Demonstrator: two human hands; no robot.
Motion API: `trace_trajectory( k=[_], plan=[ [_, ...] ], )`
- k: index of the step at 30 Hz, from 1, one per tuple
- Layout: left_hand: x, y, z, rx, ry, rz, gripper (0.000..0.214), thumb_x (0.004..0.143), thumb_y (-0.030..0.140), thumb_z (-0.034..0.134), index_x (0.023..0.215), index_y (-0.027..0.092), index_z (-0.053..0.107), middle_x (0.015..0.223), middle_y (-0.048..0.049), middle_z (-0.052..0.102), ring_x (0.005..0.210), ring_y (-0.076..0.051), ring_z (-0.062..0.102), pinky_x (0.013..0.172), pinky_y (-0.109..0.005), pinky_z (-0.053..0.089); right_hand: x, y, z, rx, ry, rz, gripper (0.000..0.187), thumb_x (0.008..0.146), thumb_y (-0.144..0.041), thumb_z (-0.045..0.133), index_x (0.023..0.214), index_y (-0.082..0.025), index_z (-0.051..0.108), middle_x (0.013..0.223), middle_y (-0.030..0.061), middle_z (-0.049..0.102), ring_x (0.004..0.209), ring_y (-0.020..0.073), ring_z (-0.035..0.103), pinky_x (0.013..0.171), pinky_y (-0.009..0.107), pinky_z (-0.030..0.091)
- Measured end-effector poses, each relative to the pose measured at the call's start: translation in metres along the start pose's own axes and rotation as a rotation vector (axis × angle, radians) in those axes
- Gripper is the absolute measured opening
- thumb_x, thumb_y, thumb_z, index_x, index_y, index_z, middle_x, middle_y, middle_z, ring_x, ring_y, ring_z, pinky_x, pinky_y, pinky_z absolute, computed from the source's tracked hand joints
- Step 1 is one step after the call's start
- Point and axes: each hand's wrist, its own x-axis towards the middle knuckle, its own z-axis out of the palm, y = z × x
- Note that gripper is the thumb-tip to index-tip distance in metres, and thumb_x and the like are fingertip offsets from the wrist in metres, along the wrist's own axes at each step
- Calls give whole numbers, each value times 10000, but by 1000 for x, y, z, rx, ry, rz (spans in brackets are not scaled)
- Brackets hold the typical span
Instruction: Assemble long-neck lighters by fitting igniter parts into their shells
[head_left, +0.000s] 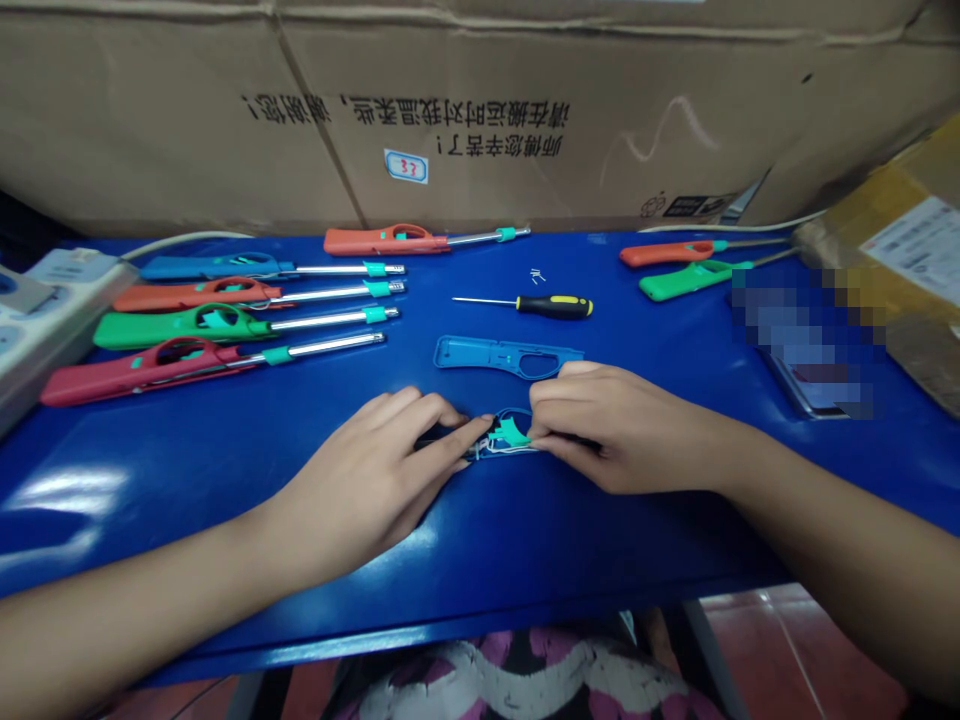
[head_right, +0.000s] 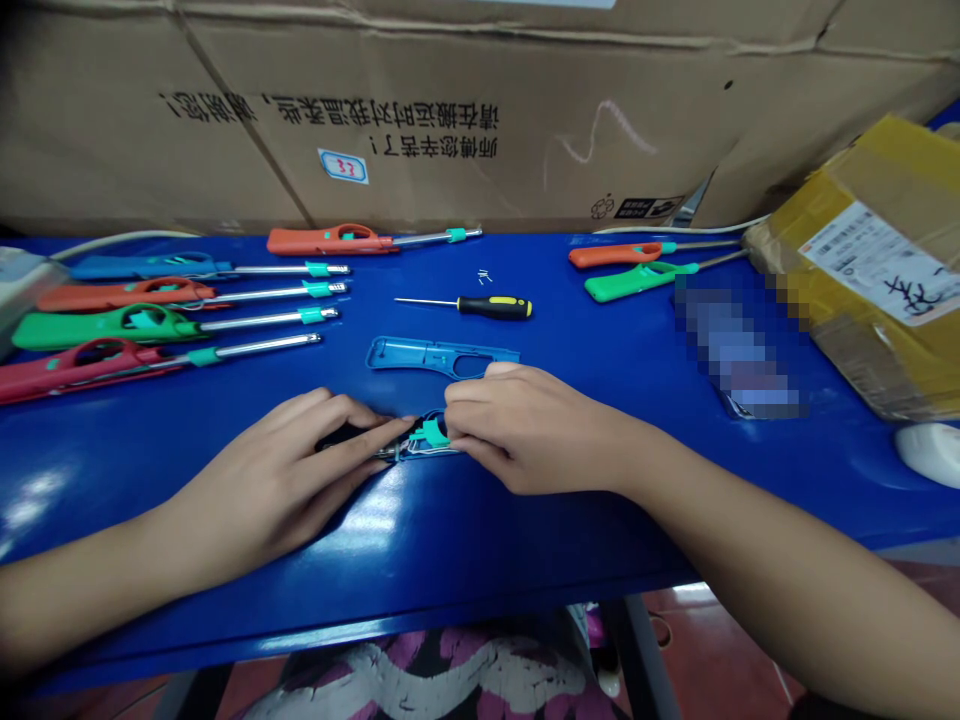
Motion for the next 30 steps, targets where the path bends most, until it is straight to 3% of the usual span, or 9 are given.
trace_trajectory(
  k=[15, 23, 30],
  plan=[
    [-2, 0, 0, 15, 21, 8, 405, 998, 167, 522, 1402, 197, 543, 1092, -106, 626, 892, -211, 534, 747, -341, 465, 1, -1, -1, 43, -9, 41, 176, 966, -159, 471, 851, -180, 602, 806, 3, 570, 713, 144, 439, 720, 309, 319],
    [-1, 0, 1, 10, 26, 8, 387, 994, 174, 532, 1380, 167, 568, 1071, -107, 619, 874, -213, 526, 734, -348, 458, 2, -1, 1, -71, 12, -54, 247, 1017, -183, 401, 867, -164, 596, 820, 9, 558, 741, 150, 445, 750, 309, 337],
    [-1, 1, -1, 9, 13, 2, 398, 995, 173, 526, 1392, 161, 559, 1071, -110, 608, 878, -214, 521, 745, -355, 462, 2, -4, 2, -187, 33, -100, 244, 973, -91, 408, 818, -169, 579, 783, 8, 544, 705, 156, 418, 700, 305, 310]
  ],
)
